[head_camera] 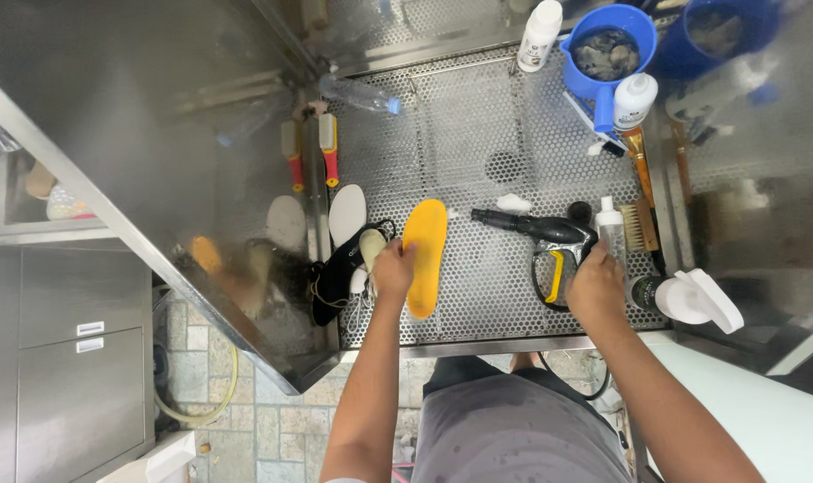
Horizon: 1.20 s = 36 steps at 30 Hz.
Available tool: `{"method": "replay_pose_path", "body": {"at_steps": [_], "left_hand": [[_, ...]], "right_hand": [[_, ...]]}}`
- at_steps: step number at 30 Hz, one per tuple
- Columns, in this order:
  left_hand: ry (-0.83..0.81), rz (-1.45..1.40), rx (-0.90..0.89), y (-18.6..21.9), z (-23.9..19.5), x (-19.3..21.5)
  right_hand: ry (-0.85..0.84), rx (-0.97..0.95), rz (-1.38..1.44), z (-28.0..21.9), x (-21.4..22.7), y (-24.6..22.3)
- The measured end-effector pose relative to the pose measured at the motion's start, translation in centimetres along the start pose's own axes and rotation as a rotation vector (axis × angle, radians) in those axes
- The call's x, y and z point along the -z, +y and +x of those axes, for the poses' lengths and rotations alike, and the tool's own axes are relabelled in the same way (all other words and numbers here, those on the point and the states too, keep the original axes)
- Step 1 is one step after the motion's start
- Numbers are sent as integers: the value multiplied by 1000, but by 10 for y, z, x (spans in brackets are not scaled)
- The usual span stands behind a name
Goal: The person cleans a black sneaker and its components using a pressure washer and a sink faucet. They remove the insole and laces, rinse the shoe and parts in a sink, and then use a pressure washer to clean the insole, laces, and the shoe itself on a metal grate.
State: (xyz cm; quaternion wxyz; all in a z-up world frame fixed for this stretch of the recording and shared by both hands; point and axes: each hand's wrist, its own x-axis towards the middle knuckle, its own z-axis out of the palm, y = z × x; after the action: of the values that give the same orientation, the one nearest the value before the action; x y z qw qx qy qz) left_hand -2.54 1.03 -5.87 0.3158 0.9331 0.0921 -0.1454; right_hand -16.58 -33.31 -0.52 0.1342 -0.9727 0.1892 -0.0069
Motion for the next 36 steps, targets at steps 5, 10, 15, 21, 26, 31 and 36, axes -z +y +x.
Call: {"method": "replay_pose_path", "body": {"at_steps": [5, 10, 15, 21, 26, 31, 36], "left_hand": [[-8, -674, -97, 21, 42, -56], [-231, -1040, -25, 46, 66, -87], [252, -207, -445, 68, 51, -72], [244, -117, -275, 30, 20, -19], [394, -23, -415, 6, 21, -9], [220, 427, -442, 12, 42, -19], [80, 337, -340, 53, -4, -14]], "right_hand": [[-348, -198, 250, -15, 24, 16], [-528, -415, 902, -57, 10, 64], [-642, -407, 1169, -78, 32, 70], [-777, -276, 1597, -68, 72, 47], [-811, -262, 1481, -54, 69, 39], [-720, -149, 1470, -43, 66, 25], [-673, -170, 1515, -35, 70, 9]]}}
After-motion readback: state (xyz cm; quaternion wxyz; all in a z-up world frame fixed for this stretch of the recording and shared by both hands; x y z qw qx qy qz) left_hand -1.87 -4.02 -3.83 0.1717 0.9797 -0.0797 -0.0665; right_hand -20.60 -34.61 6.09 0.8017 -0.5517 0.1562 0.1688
